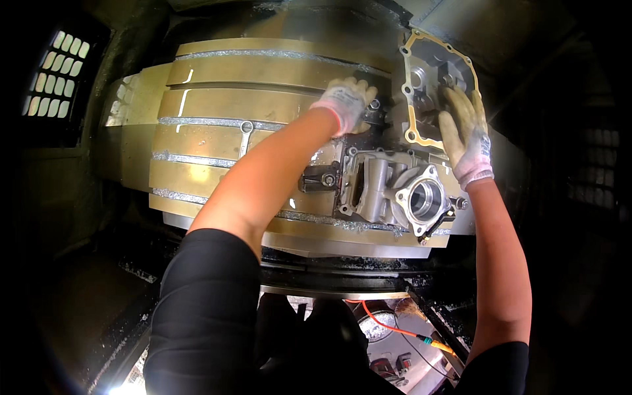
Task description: The person uses a wrench to loosen and remove clamps holding a metal casting on a CNC machine bed, lifts the part to move it, sprays it with an air nozzle, and repositions the casting before using the CNC control panel.
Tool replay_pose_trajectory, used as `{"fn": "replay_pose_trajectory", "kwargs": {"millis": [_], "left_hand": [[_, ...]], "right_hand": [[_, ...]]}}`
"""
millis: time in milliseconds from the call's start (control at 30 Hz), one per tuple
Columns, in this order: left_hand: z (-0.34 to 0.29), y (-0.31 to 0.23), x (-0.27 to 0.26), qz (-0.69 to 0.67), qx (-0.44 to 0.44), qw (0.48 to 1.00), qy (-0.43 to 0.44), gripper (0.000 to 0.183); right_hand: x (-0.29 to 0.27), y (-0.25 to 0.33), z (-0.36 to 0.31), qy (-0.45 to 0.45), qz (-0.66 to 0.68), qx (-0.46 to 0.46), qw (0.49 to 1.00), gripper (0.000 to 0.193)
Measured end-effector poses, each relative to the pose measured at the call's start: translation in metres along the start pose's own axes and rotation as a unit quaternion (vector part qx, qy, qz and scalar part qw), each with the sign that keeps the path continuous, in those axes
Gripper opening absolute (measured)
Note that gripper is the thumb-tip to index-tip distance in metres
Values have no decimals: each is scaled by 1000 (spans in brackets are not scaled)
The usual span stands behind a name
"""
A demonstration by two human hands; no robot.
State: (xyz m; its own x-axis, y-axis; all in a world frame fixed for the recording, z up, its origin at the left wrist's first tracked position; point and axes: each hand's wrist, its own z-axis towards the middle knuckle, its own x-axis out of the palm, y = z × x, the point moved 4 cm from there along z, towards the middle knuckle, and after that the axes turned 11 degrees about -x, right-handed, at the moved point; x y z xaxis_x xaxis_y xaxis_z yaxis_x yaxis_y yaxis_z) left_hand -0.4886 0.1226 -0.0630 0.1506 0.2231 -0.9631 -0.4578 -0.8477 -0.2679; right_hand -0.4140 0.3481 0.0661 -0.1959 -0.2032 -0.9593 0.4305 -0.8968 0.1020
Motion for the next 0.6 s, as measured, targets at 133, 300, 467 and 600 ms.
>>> {"fn": "replay_pose_trajectory", "kwargs": {"millis": [133,300,467,600], "left_hand": [[7,3,7,-32,9,997,76,75],[-7,35,1,-33,-39,993,105,87],[-19,38,7,4,-52,987,149,93],[-36,39,-5,-59,-27,997,51,90]], "right_hand": [[-1,-3,1,9,-7,2,1000,50],[-1,-2,-2,-3,4,8,1000,46],[3,-5,0,-10,11,-8,1000,46],[3,-7,-3,-25,3,-16,1000,44]]}}
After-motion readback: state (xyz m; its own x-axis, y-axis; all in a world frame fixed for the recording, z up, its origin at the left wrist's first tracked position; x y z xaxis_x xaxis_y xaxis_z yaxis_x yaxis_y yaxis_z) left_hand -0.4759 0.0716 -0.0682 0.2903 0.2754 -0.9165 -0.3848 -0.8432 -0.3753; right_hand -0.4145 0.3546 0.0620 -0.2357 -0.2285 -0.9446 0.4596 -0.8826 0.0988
